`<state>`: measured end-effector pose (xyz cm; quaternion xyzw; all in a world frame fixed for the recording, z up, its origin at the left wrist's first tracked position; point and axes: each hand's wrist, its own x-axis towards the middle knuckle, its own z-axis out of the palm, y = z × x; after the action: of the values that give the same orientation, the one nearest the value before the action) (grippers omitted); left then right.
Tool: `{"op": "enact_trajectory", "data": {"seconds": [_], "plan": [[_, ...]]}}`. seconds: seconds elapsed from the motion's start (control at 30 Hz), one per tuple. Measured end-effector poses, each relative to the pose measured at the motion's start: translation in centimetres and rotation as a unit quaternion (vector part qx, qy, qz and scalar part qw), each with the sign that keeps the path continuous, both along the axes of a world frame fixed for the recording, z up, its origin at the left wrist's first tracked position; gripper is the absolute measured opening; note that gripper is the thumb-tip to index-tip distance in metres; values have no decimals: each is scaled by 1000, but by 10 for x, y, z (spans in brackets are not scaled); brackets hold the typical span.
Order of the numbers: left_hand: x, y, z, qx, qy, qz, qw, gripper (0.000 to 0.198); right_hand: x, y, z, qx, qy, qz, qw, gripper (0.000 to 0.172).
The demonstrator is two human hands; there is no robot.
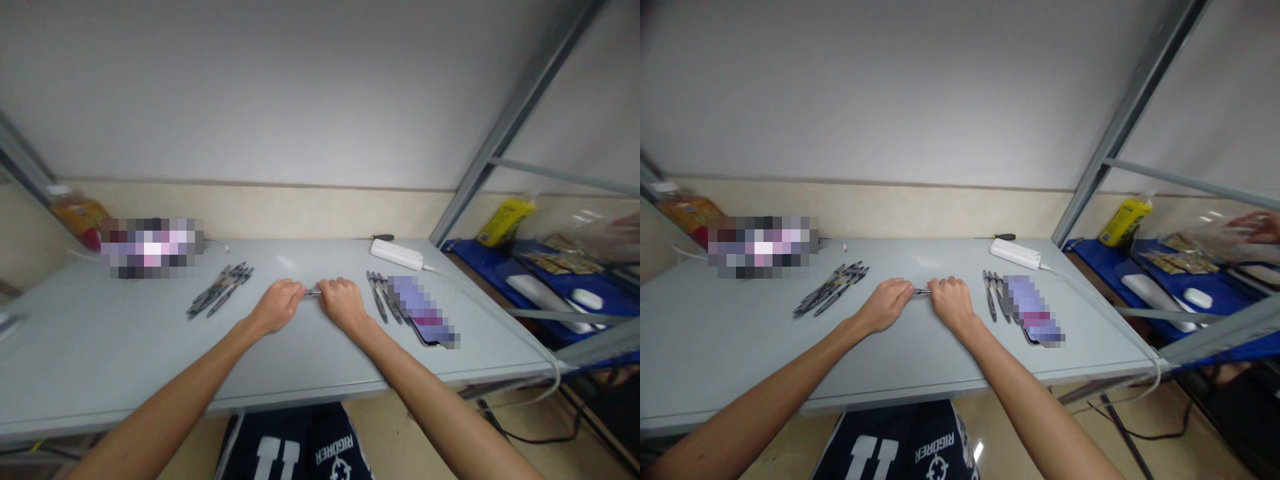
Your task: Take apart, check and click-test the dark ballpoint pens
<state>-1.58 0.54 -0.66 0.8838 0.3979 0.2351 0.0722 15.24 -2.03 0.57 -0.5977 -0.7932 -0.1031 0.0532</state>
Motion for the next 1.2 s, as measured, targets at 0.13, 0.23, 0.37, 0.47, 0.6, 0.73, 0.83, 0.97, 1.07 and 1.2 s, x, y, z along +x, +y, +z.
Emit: {"op": "enact_trajectory", "data": {"seconds": [0.13, 0.23, 0.37, 0.47, 0.6, 0.73, 0.83, 0.97, 1.07, 1.2], "plan": [[1, 0, 1, -72, -39, -10, 997, 44, 1, 0, -5, 34, -5, 6, 999, 39], [0, 0, 1, -93, -89, -10, 992, 40, 2, 0, -6, 45, -2, 6, 999, 34], [-3, 2, 2, -84, -182, -10, 980, 23, 4, -1, -5, 30, 14, -18, 999, 32], [-4, 2, 2, -71, -215, -15, 974, 18, 5, -1, -6, 21, 26, -39, 999, 33], [-2, 1, 4, -75, -225, 9, 971, 20, 5, -1, -8, 26, 32, -44, 998, 33], [-2, 1, 5, -105, -240, 35, 964, 26, 4, -2, -8, 59, 32, -27, 997, 31], [-4, 5, 2, -130, -277, 52, 951, 28, 4, -4, -7, 93, 40, -5, 995, 36], [-7, 15, -4, -190, -372, 60, 907, 28, 8, -4, -8, 80, 84, -5, 993, 36], [-7, 19, -5, -233, -436, 69, 866, 29, 14, 0, -11, 58, 159, 21, 985, 31], [-6, 17, -1, -271, -468, 85, 837, 32, 23, 6, -16, 79, 309, 77, 945, 23]]}}
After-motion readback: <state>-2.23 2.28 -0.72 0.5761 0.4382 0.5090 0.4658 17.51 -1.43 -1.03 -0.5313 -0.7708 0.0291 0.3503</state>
